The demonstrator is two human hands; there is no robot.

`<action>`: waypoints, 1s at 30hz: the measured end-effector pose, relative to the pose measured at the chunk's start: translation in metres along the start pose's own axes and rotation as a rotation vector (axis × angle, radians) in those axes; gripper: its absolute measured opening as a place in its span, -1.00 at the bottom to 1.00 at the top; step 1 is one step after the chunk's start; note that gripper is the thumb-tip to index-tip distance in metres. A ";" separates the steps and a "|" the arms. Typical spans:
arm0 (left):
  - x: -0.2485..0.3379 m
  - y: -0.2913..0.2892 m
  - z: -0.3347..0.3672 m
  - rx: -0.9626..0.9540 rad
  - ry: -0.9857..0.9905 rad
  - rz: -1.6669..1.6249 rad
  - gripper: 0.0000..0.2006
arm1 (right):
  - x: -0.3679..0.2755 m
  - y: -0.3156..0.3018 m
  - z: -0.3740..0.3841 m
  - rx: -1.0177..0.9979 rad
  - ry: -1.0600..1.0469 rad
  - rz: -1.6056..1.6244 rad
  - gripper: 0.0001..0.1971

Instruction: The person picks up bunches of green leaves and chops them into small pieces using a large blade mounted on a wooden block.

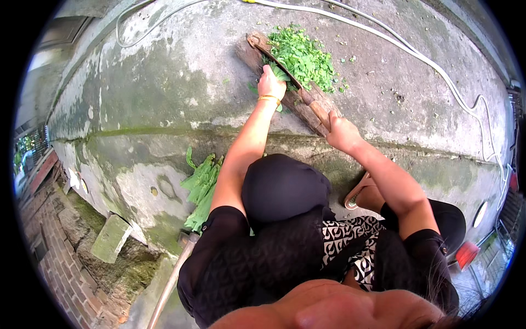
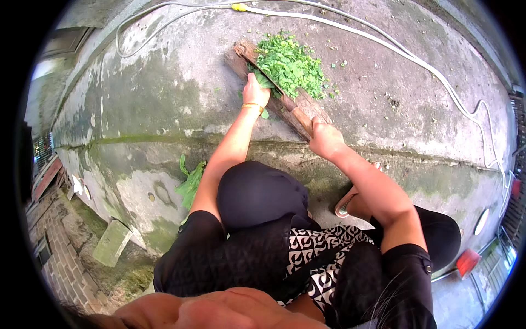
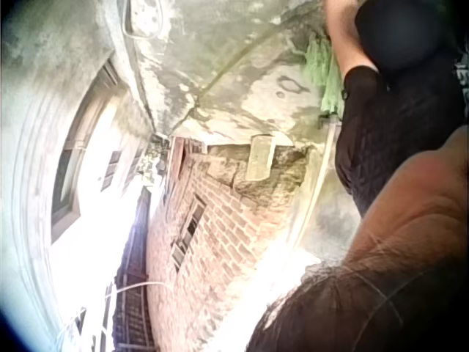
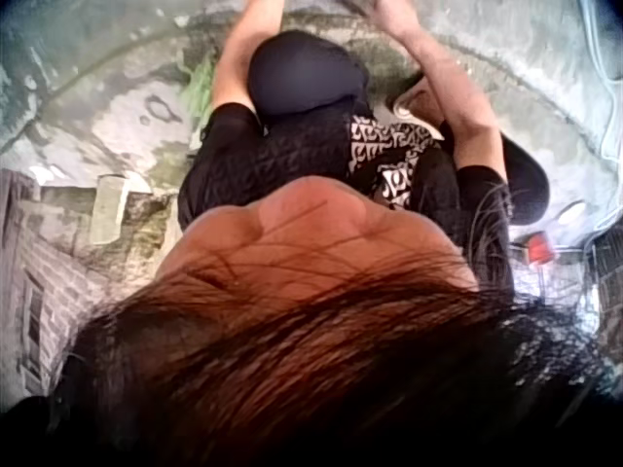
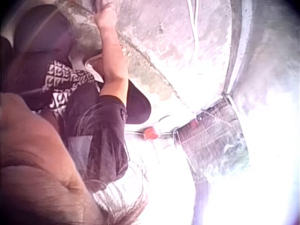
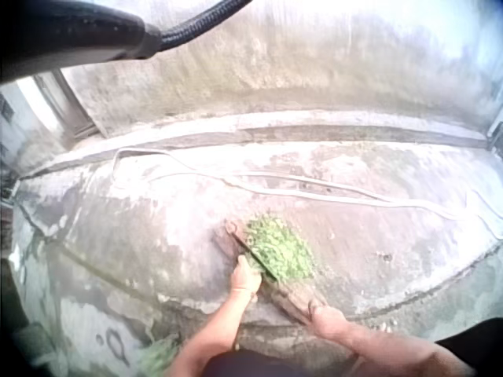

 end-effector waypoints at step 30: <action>-0.005 -0.005 -0.010 -0.147 -0.072 0.192 -0.35 | -0.107 -0.177 -0.003 0.152 -0.295 -0.030 -0.69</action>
Point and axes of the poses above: each hand's wrist, its own z-axis towards the middle knuckle, its own y-axis out of the palm, x = y × z, the point moved 8 cm from there along z, towards the middle knuckle, and after that the axes turned 10 degrees about x, right-handed, at the moved point
